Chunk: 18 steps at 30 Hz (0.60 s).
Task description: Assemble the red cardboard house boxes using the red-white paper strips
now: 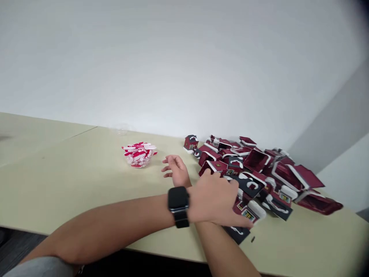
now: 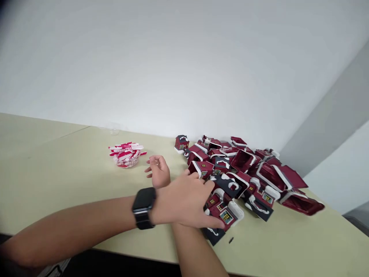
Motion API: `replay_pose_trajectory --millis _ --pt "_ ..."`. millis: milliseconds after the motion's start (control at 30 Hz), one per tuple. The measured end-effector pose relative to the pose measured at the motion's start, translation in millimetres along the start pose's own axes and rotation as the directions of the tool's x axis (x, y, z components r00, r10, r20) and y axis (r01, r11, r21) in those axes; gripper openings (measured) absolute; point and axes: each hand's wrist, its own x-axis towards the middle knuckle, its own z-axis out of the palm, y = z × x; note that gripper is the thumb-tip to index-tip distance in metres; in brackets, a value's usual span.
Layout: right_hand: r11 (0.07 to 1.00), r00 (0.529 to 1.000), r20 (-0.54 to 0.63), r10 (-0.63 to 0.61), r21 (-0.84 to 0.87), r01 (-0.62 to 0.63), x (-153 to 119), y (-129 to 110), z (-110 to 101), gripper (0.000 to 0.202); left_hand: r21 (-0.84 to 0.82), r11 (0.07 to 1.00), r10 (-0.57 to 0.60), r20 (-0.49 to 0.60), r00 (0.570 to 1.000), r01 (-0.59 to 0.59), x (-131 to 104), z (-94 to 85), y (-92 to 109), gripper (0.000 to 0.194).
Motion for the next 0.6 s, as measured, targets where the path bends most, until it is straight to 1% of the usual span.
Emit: replay_pose_trajectory --millis 67,133,200,267,367,433,467,533,600 --pt "1.000 1.000 0.010 -0.014 -0.013 0.014 1 0 -1 0.043 0.011 0.994 -0.109 0.090 0.990 0.109 19 20.2 13 0.073" --pt "0.999 0.999 0.022 -0.041 -0.034 0.041 1 -1 -2 0.042 0.027 0.987 -0.159 0.162 0.974 0.156 27 39.0 23 0.082" --pt "0.995 0.997 0.033 -0.070 -0.062 0.072 0 -3 -4 0.040 0.033 0.984 -0.176 0.195 0.965 0.173 29 52.6 30 0.079" --pt "0.993 0.995 0.038 -0.090 -0.070 0.092 -1 -4 -5 0.038 0.041 0.979 -0.203 0.187 0.961 0.199 28 59.5 34 0.068" --pt "0.993 0.994 0.043 -0.096 -0.061 0.098 -2 -4 -3 0.036 0.026 0.977 -0.211 0.132 0.969 0.209 26 60.2 33 0.060" --pt "0.994 0.995 0.044 -0.094 -0.054 0.097 -3 -4 -2 0.034 0.015 0.985 -0.175 0.064 0.983 0.174 24 56.2 27 0.056" --pt "0.994 0.995 0.042 -0.093 -0.047 0.095 -3 -4 0 0.032 0.017 0.990 -0.142 0.014 0.990 0.142 23 52.8 23 0.053" --pt "0.996 0.996 0.037 -0.084 -0.026 0.085 -3 -4 2 0.030 0.045 0.997 -0.064 -0.105 0.992 0.069 21 41.9 15 0.046" --pt "0.997 0.997 0.033 -0.069 -0.018 0.070 -3 -3 3 0.029 0.119 0.993 0.028 -0.221 0.975 -0.001 18 24.5 5 0.050"
